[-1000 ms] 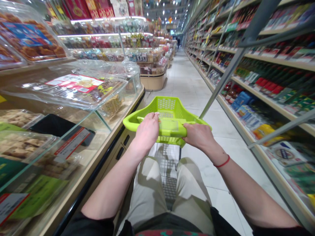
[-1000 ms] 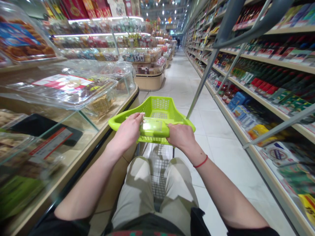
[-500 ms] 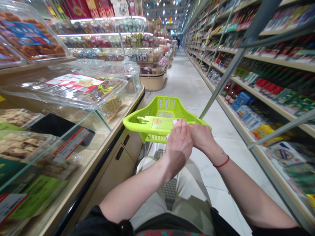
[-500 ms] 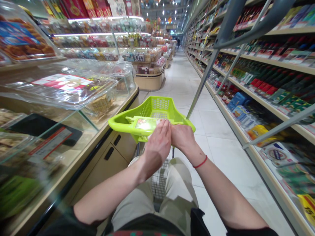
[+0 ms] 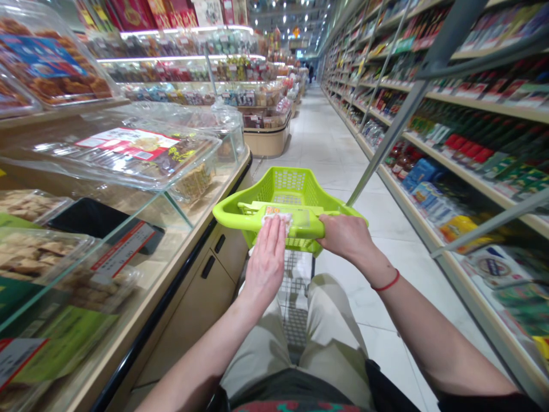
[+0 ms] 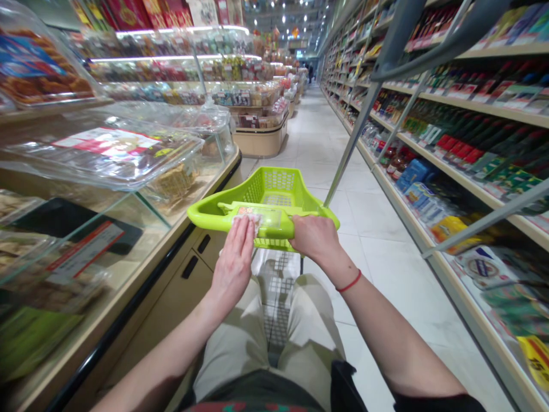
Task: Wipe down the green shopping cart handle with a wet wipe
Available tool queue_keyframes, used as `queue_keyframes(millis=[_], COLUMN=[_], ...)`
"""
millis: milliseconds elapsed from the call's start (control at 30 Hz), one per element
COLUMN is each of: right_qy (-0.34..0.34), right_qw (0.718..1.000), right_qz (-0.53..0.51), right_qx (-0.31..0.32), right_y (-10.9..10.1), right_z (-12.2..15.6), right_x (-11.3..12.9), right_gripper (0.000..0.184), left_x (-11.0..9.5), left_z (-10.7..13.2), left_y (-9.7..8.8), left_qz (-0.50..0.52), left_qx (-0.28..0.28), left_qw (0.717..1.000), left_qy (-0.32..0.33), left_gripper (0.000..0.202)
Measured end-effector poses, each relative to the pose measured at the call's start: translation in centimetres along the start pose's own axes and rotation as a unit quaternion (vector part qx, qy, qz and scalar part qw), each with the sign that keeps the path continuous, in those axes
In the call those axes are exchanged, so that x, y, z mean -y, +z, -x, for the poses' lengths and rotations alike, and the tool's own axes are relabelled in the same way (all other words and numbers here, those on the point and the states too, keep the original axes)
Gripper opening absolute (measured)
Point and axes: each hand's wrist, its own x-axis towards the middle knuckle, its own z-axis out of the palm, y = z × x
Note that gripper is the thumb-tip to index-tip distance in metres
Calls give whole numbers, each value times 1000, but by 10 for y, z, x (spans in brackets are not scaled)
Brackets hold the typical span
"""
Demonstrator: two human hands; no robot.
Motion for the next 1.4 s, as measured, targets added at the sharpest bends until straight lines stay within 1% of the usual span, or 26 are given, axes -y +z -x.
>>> queue_keyframes(millis=[100, 167, 200, 267, 300, 400, 467, 500, 567, 667, 733, 900, 1033, 1100, 1133, 1200, 1300, 1400], right_qy=[-2, -4, -4, -2, -1, -1, -2, -3, -4, -9, -8, -10, -9, -8, -7, -5, -5, -6], right_qw=[1000, 1000, 1000, 1000, 1000, 1000, 1000, 1000, 1000, 1000, 1000, 1000, 1000, 1000, 1000, 1000, 1000, 1000], right_qz=[2, 1, 1, 2, 2, -1, -2, -1, 3, 5, 4, -1, 0, 2, 3, 3, 4, 6], right_qx=[-3, -3, -2, 1, 2, -1, -5, -7, -10, -14, -13, -9, -5, -8, -10, -9, 0, -4], right_y=[-1, -1, -1, -2, -2, -2, -1, -1, 0, 0, 0, -1, 0, 0, 0, -1, -1, -1], right_z=[1, 1, 1, 1, 1, 1, 2, 2, 2, 3, 3, 1, 1, 2, 2, 2, 3, 3], right_x=[0, 0, 0, 0, 0, 1, 0, 0, -1, -2, -2, -2, -2, -2, -1, -1, -2, -4], right_gripper=[31, 31, 31, 31, 31, 33, 34, 34, 33, 32, 31, 31, 31, 31, 31, 32, 32, 32], left_x=[16, 20, 18, 8, 0, -27, -40, -44, -44, -32, -20, 14, 42, 48, 49, 42, 21, -2], left_z=[7, 8, 8, 5, 3, -5, -10, -11, -11, -5, 1, 14, 17, 16, 15, 11, 6, 6], left_y=[1, 4, 5, 10, 12, 20, 26, 28, 32, 35, 35, 31, 29, 30, 31, 34, 41, 51], left_qz=[5, 19, 30, 49, 56, 69, 70, 67, 57, 37, 21, -23, -23, -12, -3, 17, 43, 61], left_qx=[-46, -74, -83, -89, -86, -52, -28, -21, -17, -23, -37, -84, -115, -126, -134, -150, -155, -135], left_qw=[998, 995, 993, 992, 993, 996, 997, 997, 996, 996, 996, 996, 992, 989, 988, 985, 983, 988], left_qy=[-44, -67, -74, -72, -62, -9, 23, 35, 60, 81, 73, 7, -57, -73, -79, -87, -82, -36], left_gripper=[79, 85, 88, 91, 91, 84, 78, 77, 75, 74, 74, 76, 79, 83, 84, 87, 88, 84])
